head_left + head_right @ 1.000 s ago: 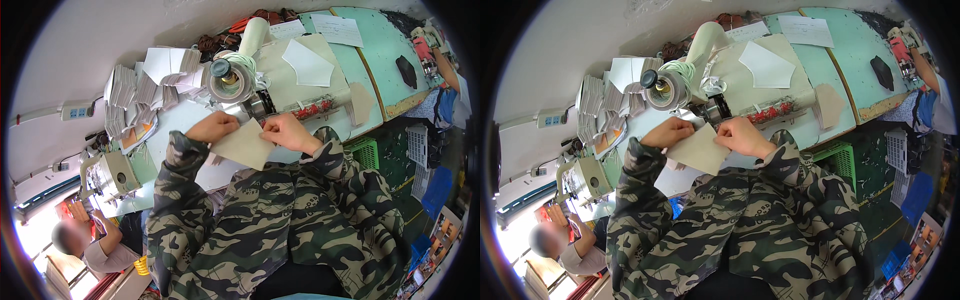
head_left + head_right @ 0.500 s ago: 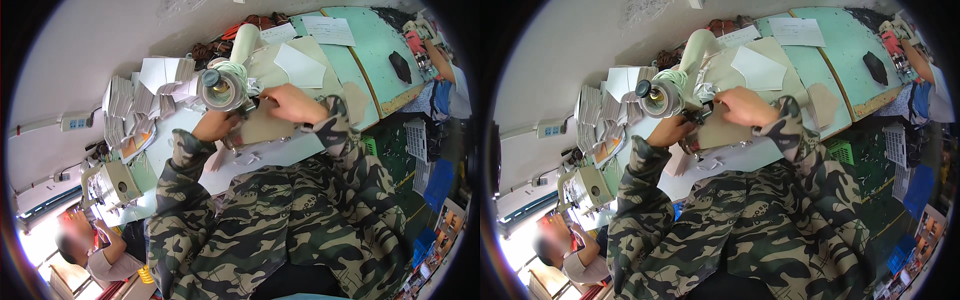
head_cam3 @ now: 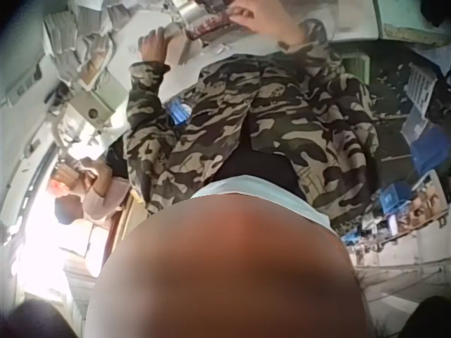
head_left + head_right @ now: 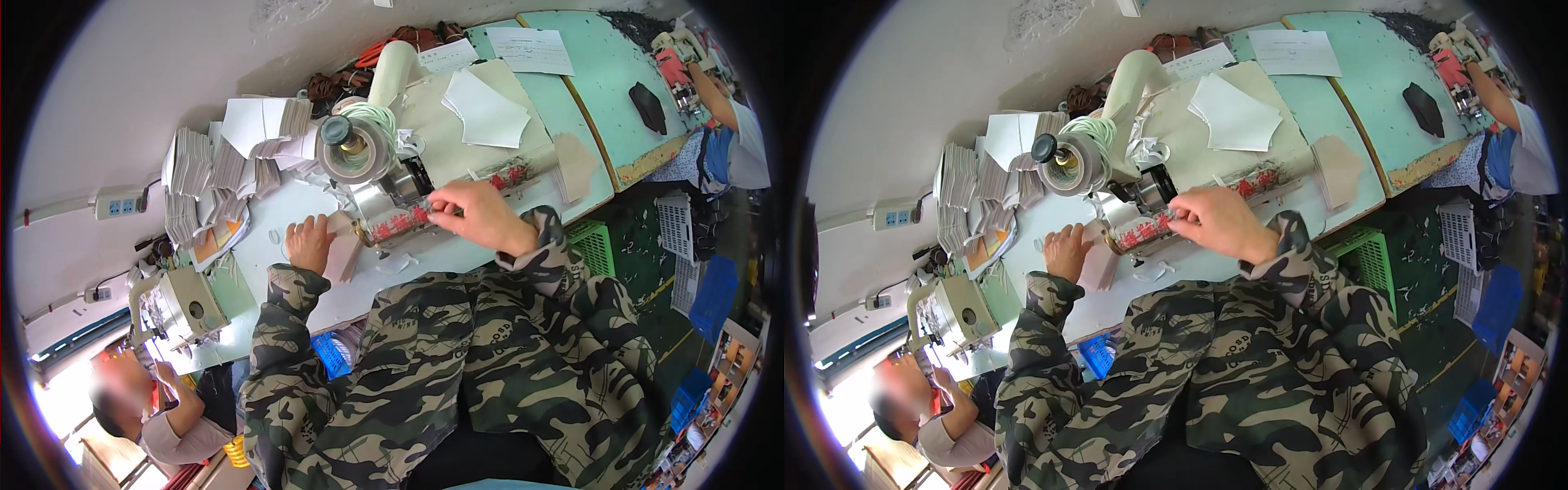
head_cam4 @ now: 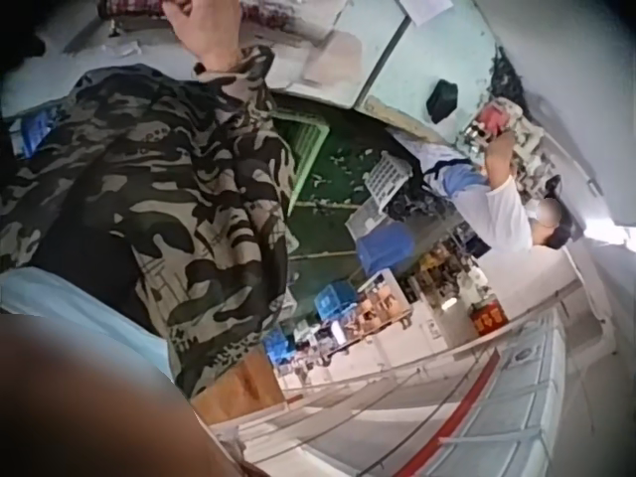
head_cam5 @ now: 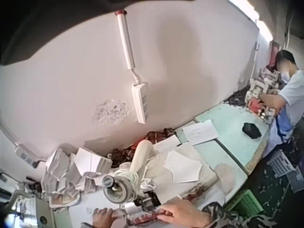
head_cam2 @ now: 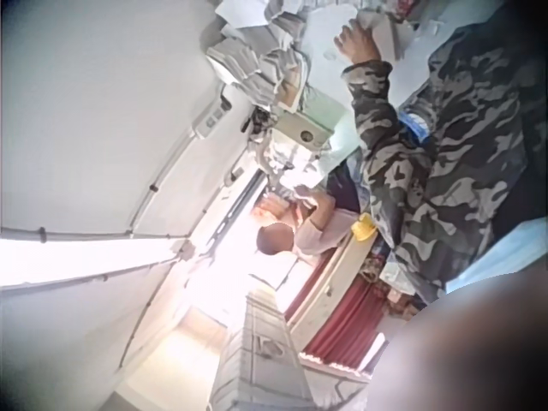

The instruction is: Skiving the edges of shoe material components using an industrial skiving machine.

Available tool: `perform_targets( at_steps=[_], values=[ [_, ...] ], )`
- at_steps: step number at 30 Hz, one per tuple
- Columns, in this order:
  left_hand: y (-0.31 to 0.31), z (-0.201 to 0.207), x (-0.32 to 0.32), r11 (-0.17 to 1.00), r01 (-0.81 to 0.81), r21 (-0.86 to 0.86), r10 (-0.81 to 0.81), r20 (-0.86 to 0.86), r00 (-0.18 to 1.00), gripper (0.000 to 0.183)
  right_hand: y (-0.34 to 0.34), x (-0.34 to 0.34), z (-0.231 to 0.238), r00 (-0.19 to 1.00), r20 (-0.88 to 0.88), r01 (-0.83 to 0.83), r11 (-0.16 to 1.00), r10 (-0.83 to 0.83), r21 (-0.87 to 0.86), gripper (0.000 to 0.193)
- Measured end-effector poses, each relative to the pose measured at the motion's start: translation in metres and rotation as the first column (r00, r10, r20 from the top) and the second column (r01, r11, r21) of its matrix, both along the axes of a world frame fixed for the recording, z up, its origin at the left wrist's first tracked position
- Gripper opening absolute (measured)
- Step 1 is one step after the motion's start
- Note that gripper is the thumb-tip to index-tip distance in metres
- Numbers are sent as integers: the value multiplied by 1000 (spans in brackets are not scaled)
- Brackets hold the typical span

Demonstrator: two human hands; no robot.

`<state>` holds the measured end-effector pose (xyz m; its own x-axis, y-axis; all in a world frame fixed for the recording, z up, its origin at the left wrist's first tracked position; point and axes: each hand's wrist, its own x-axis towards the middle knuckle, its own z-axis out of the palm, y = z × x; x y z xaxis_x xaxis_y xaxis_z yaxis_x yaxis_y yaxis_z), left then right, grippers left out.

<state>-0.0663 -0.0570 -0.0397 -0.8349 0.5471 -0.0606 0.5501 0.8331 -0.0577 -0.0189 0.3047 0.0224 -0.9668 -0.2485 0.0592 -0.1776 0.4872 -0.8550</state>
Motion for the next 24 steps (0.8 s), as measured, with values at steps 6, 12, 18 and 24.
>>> perform_targets(
  at_steps=[6,12,18,24],
  values=[
    [1,67,-24,689,-678,257,-48,949,310,21,6,8,2,989,139,-28,990,47,-138,26],
    [39,90,-23,850,-408,334,-121,877,465,22,-2,-1,7,981,183,-35,988,63,-152,24],
    [-14,-4,1,905,-322,278,166,465,870,28,5,1,6,979,203,19,989,11,-145,28],
    [-24,-21,22,943,-124,308,138,-25,990,38,40,-37,-10,841,-505,393,862,-196,320,46]
  ],
)
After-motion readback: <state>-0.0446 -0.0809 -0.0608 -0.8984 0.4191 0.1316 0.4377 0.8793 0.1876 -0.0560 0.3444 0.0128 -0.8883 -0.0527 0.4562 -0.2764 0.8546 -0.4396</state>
